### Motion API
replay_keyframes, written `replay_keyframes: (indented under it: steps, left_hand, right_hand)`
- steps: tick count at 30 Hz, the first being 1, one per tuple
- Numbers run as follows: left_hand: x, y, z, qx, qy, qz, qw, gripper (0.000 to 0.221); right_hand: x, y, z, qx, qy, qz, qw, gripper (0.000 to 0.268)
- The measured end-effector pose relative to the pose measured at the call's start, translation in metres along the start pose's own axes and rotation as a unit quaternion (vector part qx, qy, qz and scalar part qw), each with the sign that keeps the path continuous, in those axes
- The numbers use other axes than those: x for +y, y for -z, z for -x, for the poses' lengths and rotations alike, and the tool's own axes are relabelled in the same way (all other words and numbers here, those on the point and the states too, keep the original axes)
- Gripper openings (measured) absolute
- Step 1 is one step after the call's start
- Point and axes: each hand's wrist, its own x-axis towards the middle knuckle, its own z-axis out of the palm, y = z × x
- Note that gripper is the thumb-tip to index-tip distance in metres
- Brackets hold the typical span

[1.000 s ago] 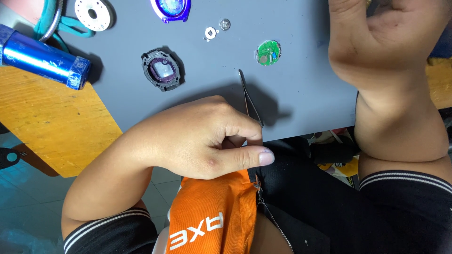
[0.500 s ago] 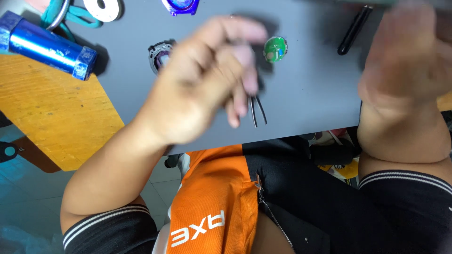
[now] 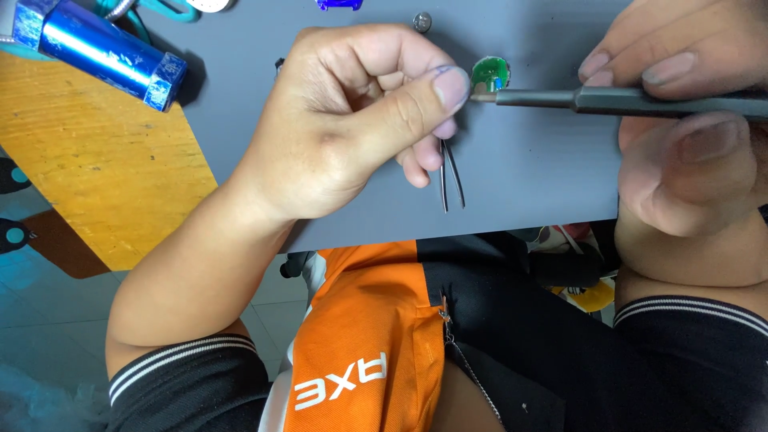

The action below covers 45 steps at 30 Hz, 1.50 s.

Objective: Cleaning and inspecting small electronic watch components using a brush and tweezers on a repair bench.

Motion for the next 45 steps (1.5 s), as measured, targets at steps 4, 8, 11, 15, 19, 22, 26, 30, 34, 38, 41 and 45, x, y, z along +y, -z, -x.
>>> replay_keyframes:
  steps: [4, 8, 11, 15, 19, 22, 26, 30, 34, 38, 41, 45]
  left_hand:
    - [-0.001, 0.0, 0.0, 0.002, -0.007, 0.004, 1.0, 0.016]
    - [-0.003, 0.001, -0.001, 0.006, 0.011, 0.028, 1.0, 0.015]
    - [-0.003, 0.001, 0.0, 0.019, 0.039, 0.064, 0.997, 0.015]
    - [-0.004, 0.001, -0.001, 0.023, 0.059, 0.131, 0.989, 0.017]
    - [-0.005, 0.002, 0.0, 0.025, 0.055, 0.156, 0.986, 0.016]
    - [-0.006, 0.002, 0.0, 0.027, 0.043, 0.171, 0.984, 0.015]
    - [-0.008, 0.002, 0.0, 0.036, 0.024, 0.202, 0.978, 0.015]
    - [-0.007, 0.001, 0.001, 0.047, 0.017, 0.216, 0.975, 0.016]
    - [-0.007, 0.001, 0.001, 0.051, 0.008, 0.209, 0.977, 0.015]
    - [-0.007, 0.0, 0.0, 0.056, 0.001, 0.187, 0.981, 0.016]
    - [-0.007, -0.001, 0.0, 0.065, 0.019, 0.195, 0.979, 0.017]
    - [-0.005, -0.002, 0.001, 0.02, 0.067, 0.219, 0.973, 0.02]
  right_hand:
    - [-0.002, -0.003, -0.002, 0.021, 0.015, 0.019, 0.999, 0.025]
    - [0.001, 0.001, 0.002, 0.005, 0.005, 0.016, 1.0, 0.026]
    - [0.001, -0.006, -0.003, 0.035, 0.07, 0.034, 0.996, 0.026]
    - [0.006, 0.006, -0.008, -0.005, 0.12, 0.041, 0.992, 0.027]
    - [-0.009, 0.029, -0.015, -0.182, 0.136, 0.083, 0.97, 0.028]
    - [-0.013, 0.016, -0.017, -0.171, 0.118, 0.117, 0.971, 0.023]
    - [-0.002, 0.018, -0.025, -0.173, 0.245, 0.104, 0.948, 0.018]
    - [-0.012, 0.006, -0.022, -0.127, 0.236, 0.108, 0.957, 0.018]
    - [-0.02, 0.007, -0.025, -0.157, 0.159, 0.144, 0.964, 0.012]
    - [-0.015, 0.014, -0.029, -0.212, 0.215, 0.131, 0.944, 0.012]
    - [-0.02, 0.02, -0.026, -0.237, 0.15, 0.143, 0.949, 0.019]
    - [-0.016, 0.002, -0.012, -0.087, 0.076, 0.152, 0.982, 0.022]
